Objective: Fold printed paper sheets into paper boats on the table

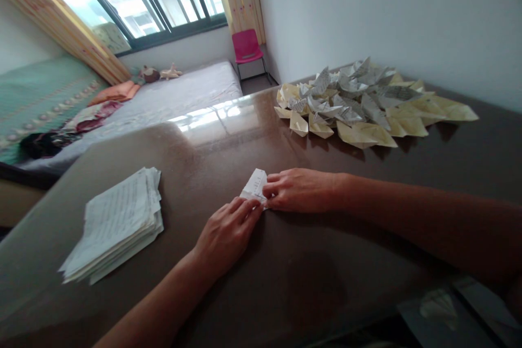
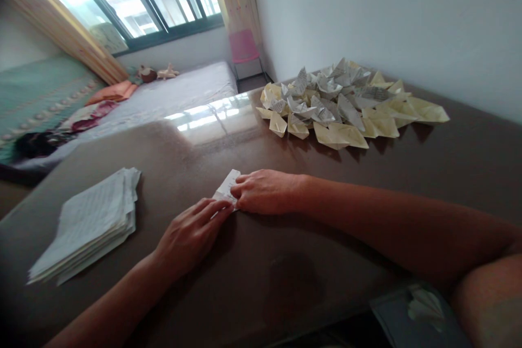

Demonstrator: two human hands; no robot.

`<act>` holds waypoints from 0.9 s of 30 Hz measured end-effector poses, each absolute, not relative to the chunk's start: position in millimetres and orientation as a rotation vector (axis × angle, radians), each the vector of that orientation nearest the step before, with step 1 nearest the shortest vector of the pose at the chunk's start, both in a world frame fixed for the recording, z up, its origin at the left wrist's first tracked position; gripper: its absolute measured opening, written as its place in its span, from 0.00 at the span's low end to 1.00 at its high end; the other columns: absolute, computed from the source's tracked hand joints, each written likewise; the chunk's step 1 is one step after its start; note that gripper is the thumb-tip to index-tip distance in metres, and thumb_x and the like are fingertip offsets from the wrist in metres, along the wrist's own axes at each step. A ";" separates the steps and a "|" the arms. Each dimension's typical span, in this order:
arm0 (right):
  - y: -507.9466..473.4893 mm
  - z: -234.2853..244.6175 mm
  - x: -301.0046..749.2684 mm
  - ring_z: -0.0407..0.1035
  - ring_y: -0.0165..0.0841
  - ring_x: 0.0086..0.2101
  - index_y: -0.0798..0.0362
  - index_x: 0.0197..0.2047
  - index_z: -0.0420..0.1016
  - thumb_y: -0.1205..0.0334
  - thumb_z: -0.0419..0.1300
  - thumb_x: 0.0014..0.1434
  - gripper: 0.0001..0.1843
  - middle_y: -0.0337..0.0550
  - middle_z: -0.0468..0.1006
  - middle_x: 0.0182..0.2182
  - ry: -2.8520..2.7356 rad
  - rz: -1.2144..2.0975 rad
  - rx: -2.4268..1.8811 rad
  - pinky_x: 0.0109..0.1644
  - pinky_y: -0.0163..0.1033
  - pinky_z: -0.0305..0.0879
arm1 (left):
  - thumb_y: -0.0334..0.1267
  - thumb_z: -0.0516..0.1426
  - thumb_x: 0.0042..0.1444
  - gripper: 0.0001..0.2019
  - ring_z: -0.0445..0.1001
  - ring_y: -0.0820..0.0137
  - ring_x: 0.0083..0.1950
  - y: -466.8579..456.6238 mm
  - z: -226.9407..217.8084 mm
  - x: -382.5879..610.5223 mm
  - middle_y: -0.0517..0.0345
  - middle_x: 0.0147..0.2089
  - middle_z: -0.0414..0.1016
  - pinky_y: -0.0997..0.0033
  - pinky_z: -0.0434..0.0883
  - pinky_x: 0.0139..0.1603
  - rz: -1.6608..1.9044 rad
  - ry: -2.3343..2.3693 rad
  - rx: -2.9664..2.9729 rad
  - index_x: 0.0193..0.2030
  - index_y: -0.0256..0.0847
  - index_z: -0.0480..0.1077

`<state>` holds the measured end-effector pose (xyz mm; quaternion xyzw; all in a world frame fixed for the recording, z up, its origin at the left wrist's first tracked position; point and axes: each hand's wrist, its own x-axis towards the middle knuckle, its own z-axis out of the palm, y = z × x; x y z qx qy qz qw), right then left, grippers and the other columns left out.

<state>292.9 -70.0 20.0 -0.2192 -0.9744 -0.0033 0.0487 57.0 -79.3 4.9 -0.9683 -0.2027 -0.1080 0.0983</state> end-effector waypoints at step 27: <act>-81.6 18.1 278.8 0.63 0.39 0.48 0.53 0.37 0.74 0.61 0.53 0.64 0.09 0.46 0.74 0.48 -2.746 -0.023 -0.968 0.46 0.44 0.57 | 0.27 0.51 0.60 0.10 0.70 0.61 0.47 -79.2 15.9 56.6 0.52 0.43 0.75 0.62 0.70 0.44 -0.247 -0.532 -2.660 0.43 0.38 0.73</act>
